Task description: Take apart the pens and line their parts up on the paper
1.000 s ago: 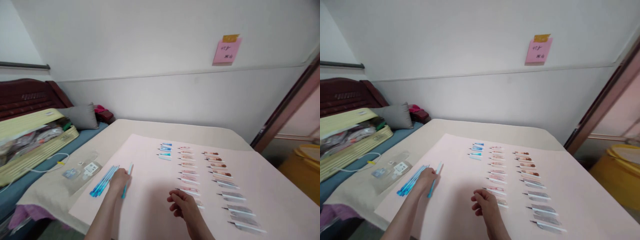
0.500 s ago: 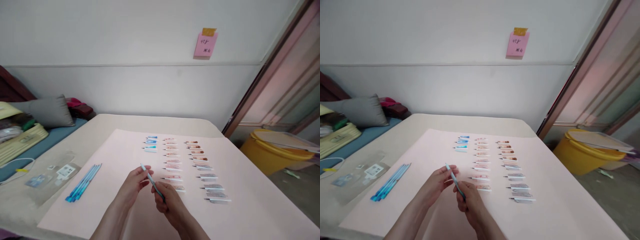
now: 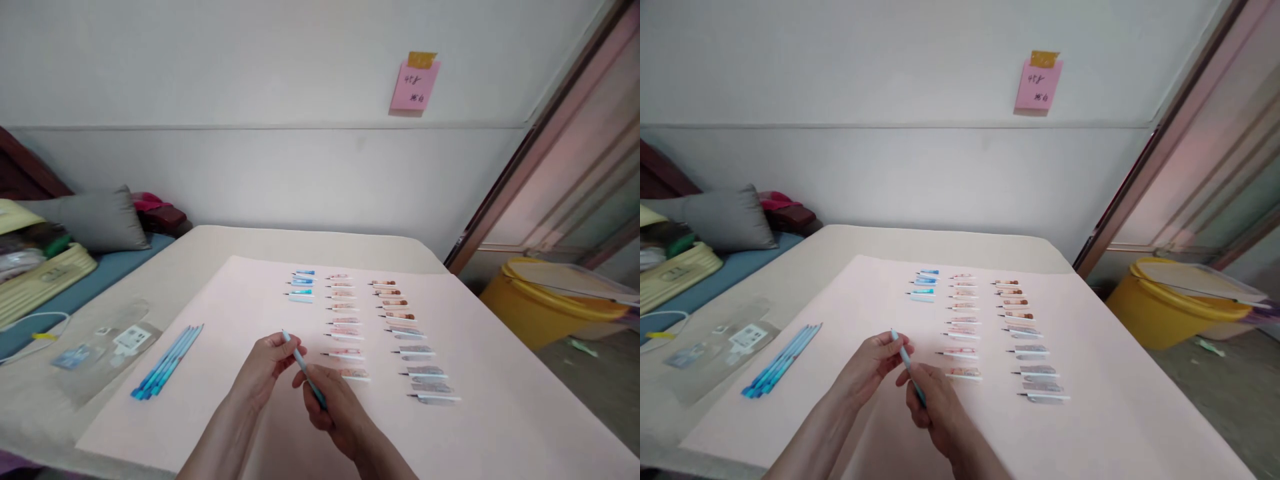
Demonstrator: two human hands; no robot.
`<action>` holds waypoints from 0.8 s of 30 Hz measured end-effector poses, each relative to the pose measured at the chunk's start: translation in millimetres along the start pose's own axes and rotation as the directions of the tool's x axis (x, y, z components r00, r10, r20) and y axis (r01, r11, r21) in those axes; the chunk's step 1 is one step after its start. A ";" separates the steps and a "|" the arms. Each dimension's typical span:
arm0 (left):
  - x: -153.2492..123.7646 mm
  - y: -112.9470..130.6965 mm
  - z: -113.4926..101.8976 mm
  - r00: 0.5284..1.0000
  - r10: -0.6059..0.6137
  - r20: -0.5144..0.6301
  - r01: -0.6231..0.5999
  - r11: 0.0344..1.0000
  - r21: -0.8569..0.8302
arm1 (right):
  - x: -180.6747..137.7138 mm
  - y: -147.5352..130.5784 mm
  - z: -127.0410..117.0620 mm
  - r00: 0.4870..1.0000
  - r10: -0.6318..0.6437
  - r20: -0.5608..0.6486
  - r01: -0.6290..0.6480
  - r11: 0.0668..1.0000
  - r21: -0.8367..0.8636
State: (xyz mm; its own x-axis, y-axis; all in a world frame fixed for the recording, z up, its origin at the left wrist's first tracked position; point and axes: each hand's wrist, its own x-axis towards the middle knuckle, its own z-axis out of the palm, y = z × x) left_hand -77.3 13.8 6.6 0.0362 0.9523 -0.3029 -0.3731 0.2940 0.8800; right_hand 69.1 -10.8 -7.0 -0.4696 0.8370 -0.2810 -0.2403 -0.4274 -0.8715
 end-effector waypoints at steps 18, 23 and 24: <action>1.6 -6.7 1.6 1.000 0.000 -0.017 -0.002 0.993 -0.115 | 6.9 -1.1 0.4 0.983 -0.039 -0.179 -0.009 0.965 -0.260; 4.5 -12.6 1.6 0.991 0.022 -0.131 -0.024 1.000 -0.011 | 7.8 3.5 0.1 0.979 -0.056 -0.194 0.000 0.960 -0.279; 3.8 -12.2 2.3 0.995 -0.007 -0.098 0.002 0.999 -0.049 | 8.2 4.1 -0.3 0.978 -0.060 -0.202 0.001 0.960 -0.281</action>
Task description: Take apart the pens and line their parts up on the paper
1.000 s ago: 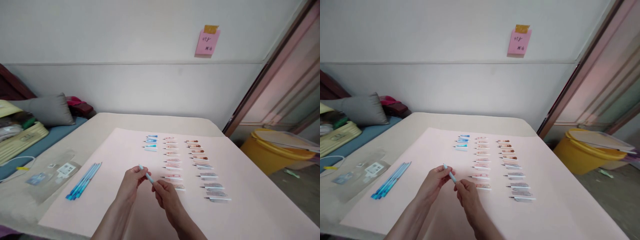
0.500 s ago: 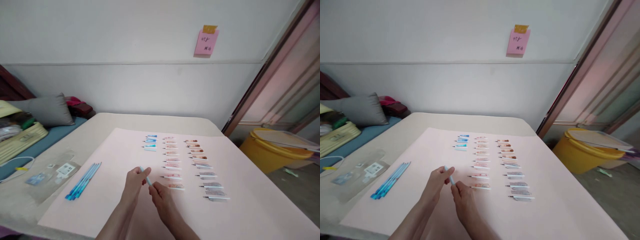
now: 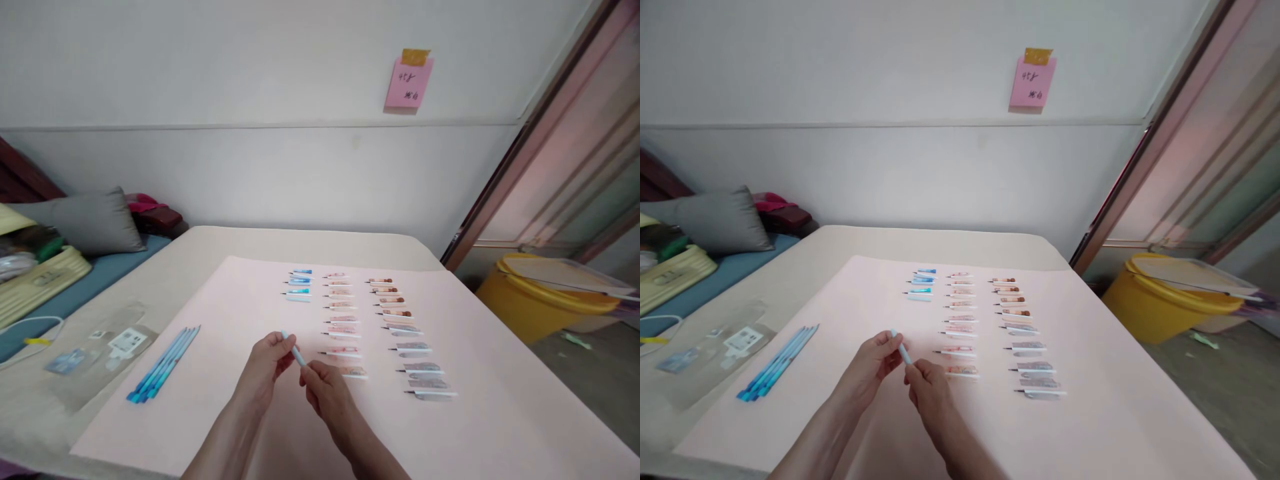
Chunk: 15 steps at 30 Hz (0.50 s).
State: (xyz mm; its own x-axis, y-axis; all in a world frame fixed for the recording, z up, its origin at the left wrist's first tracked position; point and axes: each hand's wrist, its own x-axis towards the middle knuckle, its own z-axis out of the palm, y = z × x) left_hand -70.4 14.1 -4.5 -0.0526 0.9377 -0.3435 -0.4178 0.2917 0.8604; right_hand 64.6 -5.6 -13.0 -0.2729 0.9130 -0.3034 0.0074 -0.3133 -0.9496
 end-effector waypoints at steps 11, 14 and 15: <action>-1.1 1.0 -0.1 0.998 -0.030 0.051 0.033 0.998 -0.062 | 1.8 0.0 -0.5 1.000 0.001 -0.006 -0.002 0.999 -0.032; -0.4 3.2 -0.9 0.991 -0.067 0.113 0.086 0.982 -0.170 | 2.9 0.6 -1.4 1.000 -0.001 -0.014 0.001 0.999 -0.033; 0.1 3.5 -1.5 0.993 -0.059 0.107 0.077 0.982 -0.170 | 3.1 0.8 -1.6 1.000 -0.001 -0.007 0.001 1.000 -0.031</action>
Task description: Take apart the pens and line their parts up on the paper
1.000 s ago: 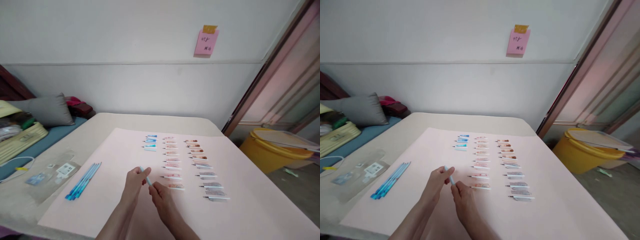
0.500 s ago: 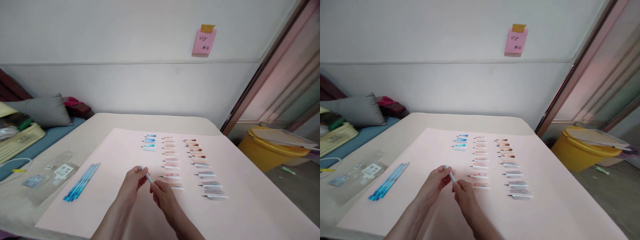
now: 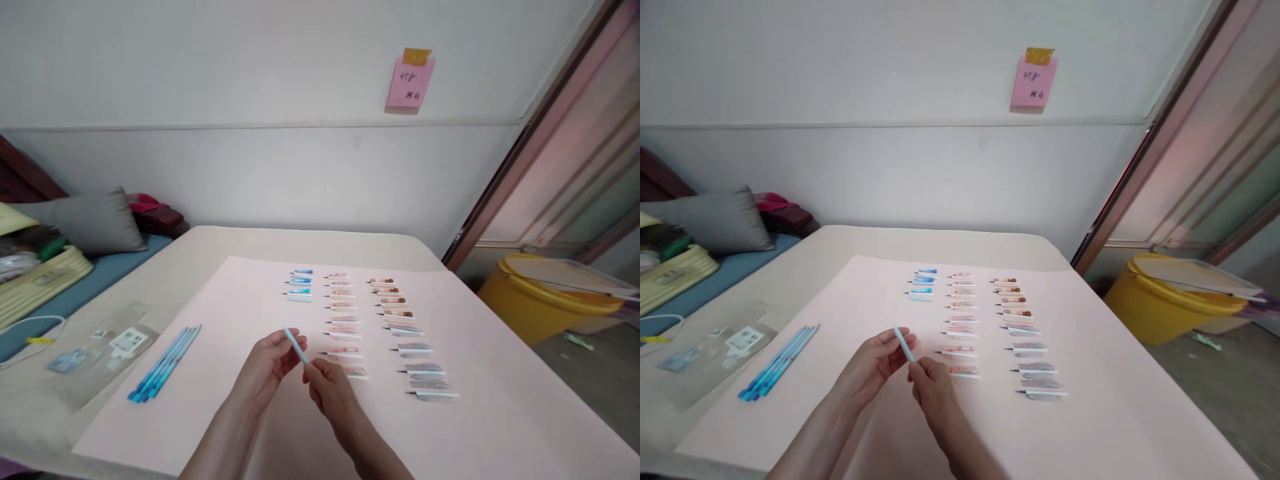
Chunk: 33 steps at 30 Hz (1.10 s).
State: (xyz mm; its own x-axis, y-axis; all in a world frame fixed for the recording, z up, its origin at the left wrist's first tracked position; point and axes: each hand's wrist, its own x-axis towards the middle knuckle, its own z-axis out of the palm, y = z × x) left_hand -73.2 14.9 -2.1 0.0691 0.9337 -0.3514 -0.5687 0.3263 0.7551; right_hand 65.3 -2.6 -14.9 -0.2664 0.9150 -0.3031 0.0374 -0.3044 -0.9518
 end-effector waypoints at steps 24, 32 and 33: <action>21.4 6.9 -29.8 0.912 -0.083 -0.402 0.012 0.985 -0.175 | 3.1 0.8 -3.0 0.998 -0.062 -0.014 0.058 0.978 -0.198; 13.4 -7.3 -12.5 0.947 -0.074 -0.314 0.020 0.985 -0.173 | 8.7 6.6 -8.5 0.958 -0.250 -0.144 0.206 0.942 -0.264; 12.4 -9.2 -10.0 0.951 -0.075 -0.299 0.025 0.986 -0.166 | 8.9 6.7 -8.9 0.951 -0.262 -0.164 0.211 0.938 -0.276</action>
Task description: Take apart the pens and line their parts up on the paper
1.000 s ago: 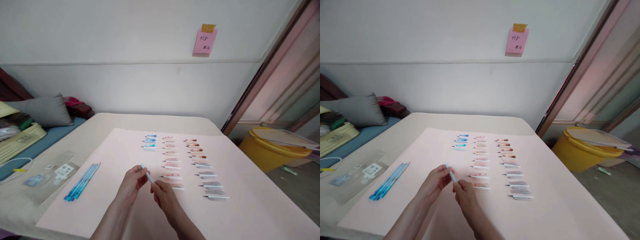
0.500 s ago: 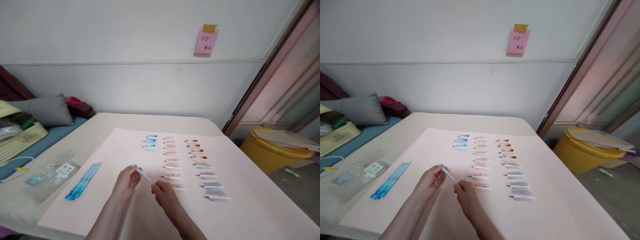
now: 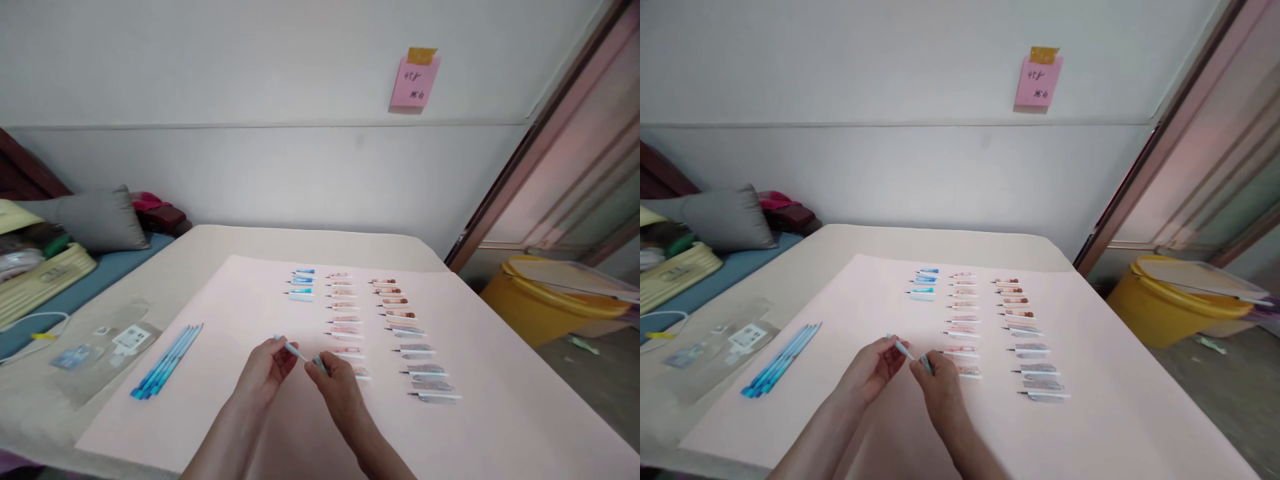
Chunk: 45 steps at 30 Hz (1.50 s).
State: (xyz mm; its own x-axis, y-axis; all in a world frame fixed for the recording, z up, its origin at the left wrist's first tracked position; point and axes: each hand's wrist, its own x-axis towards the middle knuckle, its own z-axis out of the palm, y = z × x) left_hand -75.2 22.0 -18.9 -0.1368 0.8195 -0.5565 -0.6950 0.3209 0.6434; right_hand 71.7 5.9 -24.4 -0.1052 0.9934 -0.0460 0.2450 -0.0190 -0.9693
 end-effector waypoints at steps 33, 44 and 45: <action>-17.5 -4.3 8.4 0.980 -0.065 0.189 0.046 0.994 0.104 | 0.7 -8.0 -17.6 0.992 0.084 -0.094 -0.066 0.981 0.183; -19.8 -11.8 11.7 0.985 -0.050 0.167 0.039 0.997 0.067 | 0.6 -2.8 -13.2 0.995 0.101 -0.003 -0.099 0.980 0.171; -19.8 -12.1 11.6 0.985 -0.050 0.167 0.039 0.997 0.071 | 0.7 -2.3 -13.0 0.995 0.103 -0.003 -0.101 0.981 0.168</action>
State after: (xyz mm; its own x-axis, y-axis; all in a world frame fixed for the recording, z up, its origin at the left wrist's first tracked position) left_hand -56.0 7.4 -9.6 0.0182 0.8701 -0.4926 -0.6482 0.3853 0.6567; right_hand 83.6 8.1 -19.1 -0.0763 0.9864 -0.1453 0.0892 -0.1384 -0.9864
